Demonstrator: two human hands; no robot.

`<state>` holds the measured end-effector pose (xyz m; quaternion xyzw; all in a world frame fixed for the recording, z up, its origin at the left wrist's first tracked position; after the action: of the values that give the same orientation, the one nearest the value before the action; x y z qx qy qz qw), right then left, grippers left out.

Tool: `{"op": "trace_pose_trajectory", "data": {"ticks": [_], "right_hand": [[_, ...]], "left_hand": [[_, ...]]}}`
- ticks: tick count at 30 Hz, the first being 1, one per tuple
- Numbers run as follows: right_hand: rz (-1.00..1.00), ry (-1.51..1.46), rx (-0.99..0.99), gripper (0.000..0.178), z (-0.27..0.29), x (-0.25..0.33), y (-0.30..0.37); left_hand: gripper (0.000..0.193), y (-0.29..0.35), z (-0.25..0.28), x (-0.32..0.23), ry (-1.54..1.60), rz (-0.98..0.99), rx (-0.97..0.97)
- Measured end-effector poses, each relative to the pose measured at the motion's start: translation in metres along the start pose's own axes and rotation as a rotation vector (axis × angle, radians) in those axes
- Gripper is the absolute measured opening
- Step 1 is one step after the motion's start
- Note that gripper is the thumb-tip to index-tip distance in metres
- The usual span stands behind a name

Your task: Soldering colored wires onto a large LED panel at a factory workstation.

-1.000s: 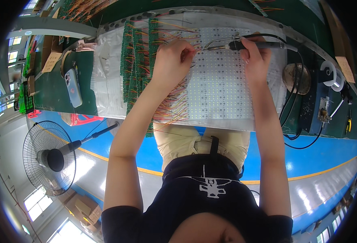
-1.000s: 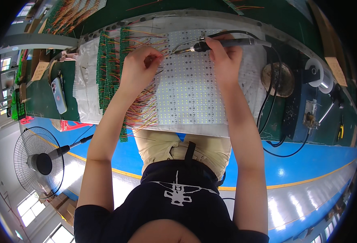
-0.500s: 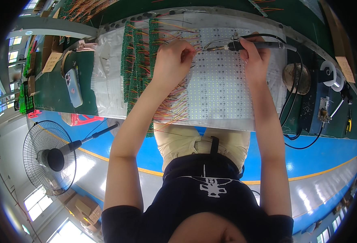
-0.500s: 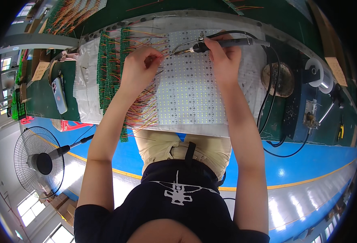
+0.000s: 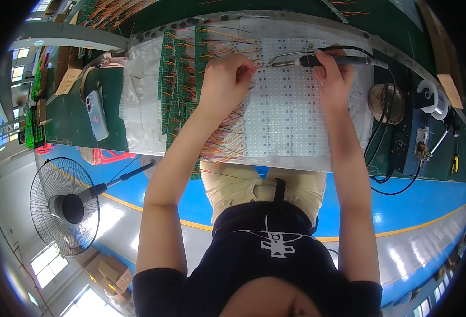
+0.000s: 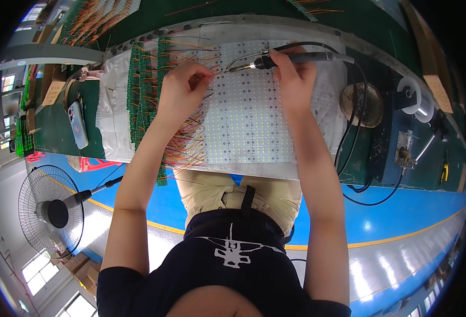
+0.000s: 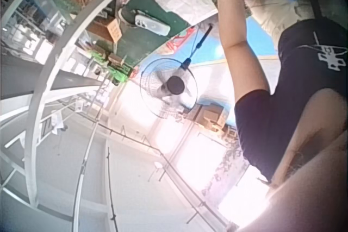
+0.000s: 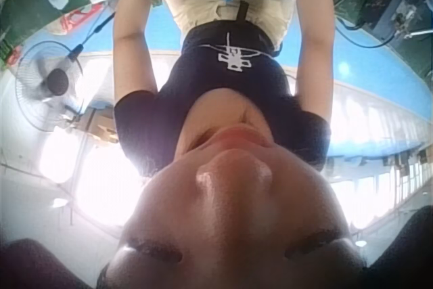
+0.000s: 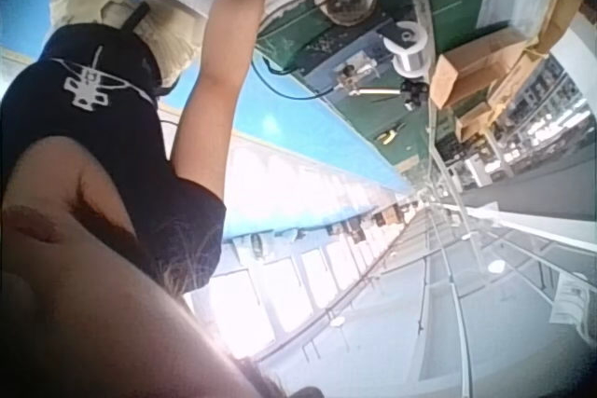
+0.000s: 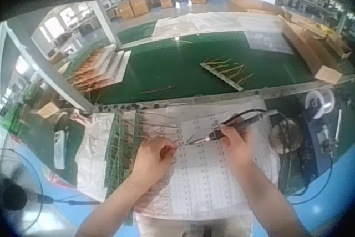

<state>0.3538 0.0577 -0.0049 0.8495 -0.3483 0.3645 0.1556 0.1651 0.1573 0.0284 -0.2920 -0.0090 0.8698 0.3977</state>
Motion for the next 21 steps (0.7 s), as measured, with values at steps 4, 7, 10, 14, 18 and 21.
{"op": "trace_pose_trajectory", "data": {"ticks": [4,7,10,14,18,21], "right_hand": [[0.004,0.012,0.007,0.01,-0.0012,-0.0002,-0.0009],[0.001,-0.037,0.009,0.01,0.0022,0.0002,-0.0031],[-0.009,-0.088,0.0,0.011,0.0026,0.0009,-0.003],[-0.008,-0.014,-0.022,0.009,-0.0024,0.0026,-0.0009],[-0.02,-0.015,-0.035,0.009,-0.002,0.0023,-0.0005],[-0.011,-0.045,-0.015,0.011,0.0014,0.0013,-0.0021]], "left_hand": [[0.008,-0.0004,0.0004,-0.0003,-0.006,0.001,0.0],[0.008,-0.0013,0.0006,-0.0013,-0.014,0.001,0.0],[0.008,-0.0014,-0.0003,-0.0012,-0.015,0.001,0.0],[0.008,-0.0017,0.0008,-0.0027,-0.025,0.007,0.011],[0.008,-0.0022,0.002,-0.0047,-0.022,0.008,0.017],[0.009,-0.0017,0.0024,-0.0055,-0.014,0.035,0.041]]}}
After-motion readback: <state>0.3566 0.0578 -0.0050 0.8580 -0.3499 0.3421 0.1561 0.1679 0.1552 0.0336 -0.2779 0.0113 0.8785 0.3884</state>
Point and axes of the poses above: each hand's wrist, its own y-axis away from the middle knuckle, its own z-axis out of the back of the hand, x = y × z, the point moved 6 cm from there along -y, towards the middle knuckle, and after that the axes turned 15 degrees about -y, right-handed, at the moved point
